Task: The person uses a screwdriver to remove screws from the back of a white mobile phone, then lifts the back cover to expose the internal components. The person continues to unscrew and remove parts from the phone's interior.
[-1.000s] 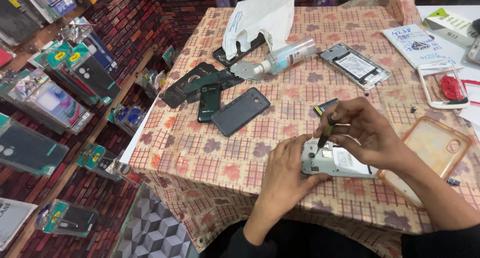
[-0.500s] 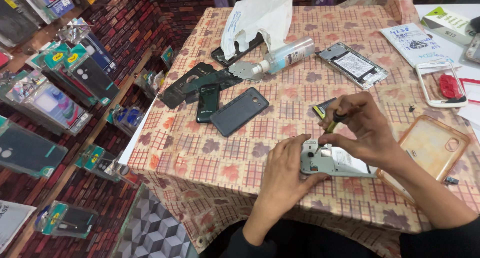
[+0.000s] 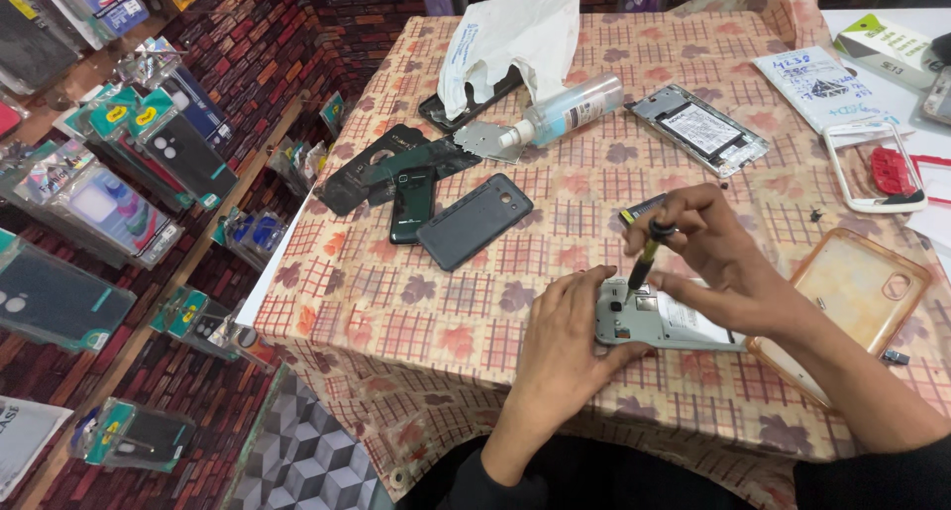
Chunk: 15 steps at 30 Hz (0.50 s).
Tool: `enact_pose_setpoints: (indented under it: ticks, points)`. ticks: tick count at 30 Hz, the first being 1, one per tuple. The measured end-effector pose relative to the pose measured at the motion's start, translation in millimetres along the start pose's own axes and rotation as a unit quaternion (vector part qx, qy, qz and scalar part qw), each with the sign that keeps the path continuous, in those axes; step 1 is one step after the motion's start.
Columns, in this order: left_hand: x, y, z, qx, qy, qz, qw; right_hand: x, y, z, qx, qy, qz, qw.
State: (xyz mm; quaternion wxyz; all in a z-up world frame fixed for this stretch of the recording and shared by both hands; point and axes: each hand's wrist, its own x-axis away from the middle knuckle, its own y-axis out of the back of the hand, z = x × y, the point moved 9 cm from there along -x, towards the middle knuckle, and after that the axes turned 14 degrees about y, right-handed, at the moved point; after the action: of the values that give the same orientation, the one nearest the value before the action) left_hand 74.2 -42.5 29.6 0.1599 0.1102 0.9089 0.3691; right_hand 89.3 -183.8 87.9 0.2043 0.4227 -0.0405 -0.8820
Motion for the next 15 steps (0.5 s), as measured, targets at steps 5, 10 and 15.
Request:
enact_pose_setpoints:
  ticks: [5, 10, 15]
  points:
    - [0, 1, -1, -0.009, -0.009, -0.007, 1.000, 0, 9, -5, 0.042, -0.019, -0.038, 0.998]
    - [1, 3, -2, 0.004, -0.012, -0.010, 1.000, 0, 2, 1, 0.035, 0.000, -0.007, 0.999]
    - [1, 4, -1, 0.009, 0.002, -0.005, 1.000, 1, 1, -8, -0.027, -0.054, -0.022, 0.998]
